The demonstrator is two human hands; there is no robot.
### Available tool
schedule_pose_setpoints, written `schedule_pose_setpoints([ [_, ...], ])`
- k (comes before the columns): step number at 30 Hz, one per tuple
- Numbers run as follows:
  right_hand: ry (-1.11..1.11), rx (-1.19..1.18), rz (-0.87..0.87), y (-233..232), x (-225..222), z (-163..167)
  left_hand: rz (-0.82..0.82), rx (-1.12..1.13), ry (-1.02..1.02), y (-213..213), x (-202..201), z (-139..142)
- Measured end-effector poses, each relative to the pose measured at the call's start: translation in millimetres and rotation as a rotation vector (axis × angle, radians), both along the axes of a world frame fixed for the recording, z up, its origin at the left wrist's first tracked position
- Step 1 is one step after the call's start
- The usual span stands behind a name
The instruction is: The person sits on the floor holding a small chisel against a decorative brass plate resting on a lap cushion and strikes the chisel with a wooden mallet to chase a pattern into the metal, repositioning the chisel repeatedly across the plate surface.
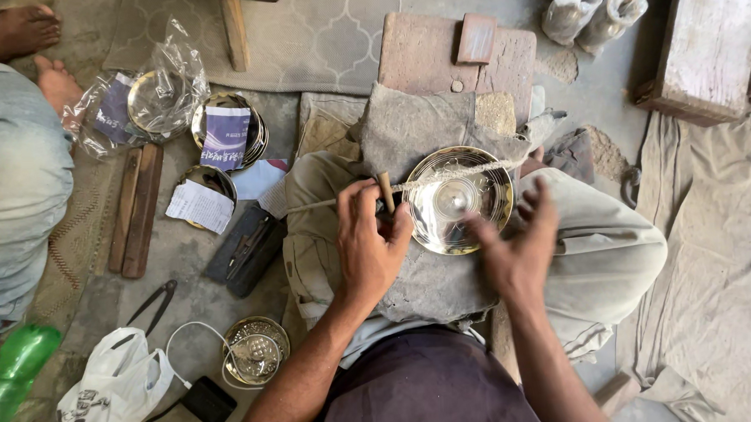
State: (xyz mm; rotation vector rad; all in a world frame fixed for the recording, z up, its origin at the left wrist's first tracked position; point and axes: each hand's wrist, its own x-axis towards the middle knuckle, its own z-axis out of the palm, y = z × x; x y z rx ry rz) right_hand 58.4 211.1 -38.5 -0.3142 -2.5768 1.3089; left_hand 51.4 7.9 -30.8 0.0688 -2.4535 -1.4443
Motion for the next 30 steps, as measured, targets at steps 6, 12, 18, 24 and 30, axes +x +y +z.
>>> schedule_pose_setpoints([
  [6,-0.126,-0.109,-0.142,89,20,-24,-0.075,0.156,-0.052,-2,-2,14],
  [12,-0.718,0.539,0.102,62,71,-49,-0.327,0.330,-0.069,5,-18,27],
  [18,-0.910,0.214,-0.059,84,59,-49,-0.705,-0.028,-0.006,46,-78,18],
  [24,-0.547,-0.666,-0.121,139,93,1,-0.984,-0.245,0.053,72,-110,11],
  [30,-0.678,-0.188,-0.147,148,89,13,-1.172,-0.394,-0.005,90,-127,2],
])
